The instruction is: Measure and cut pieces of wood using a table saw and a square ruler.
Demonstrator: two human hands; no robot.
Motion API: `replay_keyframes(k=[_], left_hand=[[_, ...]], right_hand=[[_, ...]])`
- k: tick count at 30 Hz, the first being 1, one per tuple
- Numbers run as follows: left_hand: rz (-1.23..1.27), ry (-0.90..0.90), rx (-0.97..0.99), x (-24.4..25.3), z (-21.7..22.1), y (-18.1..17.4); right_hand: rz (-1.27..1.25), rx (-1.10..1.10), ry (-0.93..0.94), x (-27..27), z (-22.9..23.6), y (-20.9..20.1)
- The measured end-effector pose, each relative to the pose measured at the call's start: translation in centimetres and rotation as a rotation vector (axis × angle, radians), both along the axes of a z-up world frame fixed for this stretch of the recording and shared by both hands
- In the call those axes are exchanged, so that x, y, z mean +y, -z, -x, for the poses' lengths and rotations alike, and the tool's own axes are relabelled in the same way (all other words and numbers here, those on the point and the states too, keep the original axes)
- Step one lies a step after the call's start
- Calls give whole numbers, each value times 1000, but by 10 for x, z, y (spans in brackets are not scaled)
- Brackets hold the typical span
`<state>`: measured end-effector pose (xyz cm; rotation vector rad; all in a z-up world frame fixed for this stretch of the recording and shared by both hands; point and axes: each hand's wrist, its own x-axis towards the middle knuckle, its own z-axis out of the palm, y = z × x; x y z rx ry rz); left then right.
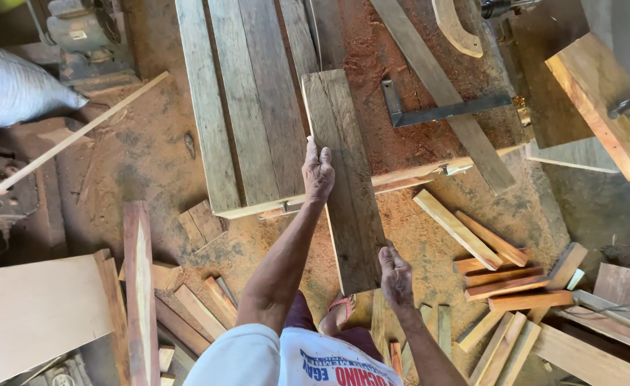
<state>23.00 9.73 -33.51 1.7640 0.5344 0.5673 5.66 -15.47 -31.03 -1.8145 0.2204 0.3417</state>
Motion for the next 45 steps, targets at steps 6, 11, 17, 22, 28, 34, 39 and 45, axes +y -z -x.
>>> replay_keyframes(k=[6,11,17,22,28,34,39,45], left_hand=[[14,0,15,6,-11,2],[39,-9,44,8,-17,-8],[67,-8,66,10,-20,-9],[27,-7,45,11,-23,-7],[50,-4,80,11,-19,-21],[53,4,66,11,-19,-20],[46,17,55,12,-20,-14],[62,13,63,11,-20,-13]], right_hand=[[-127,11,23,-1,-14,22],[-76,0,32,-5,-16,42],[-43,-6,-9,7,-24,5],[-62,42,6,5,-26,16],[4,33,-31,13,-30,-16],[-60,24,-24,11,-31,-10],[-10,69,-16,-10,-23,54],[-73,68,-8,4,-29,7]])
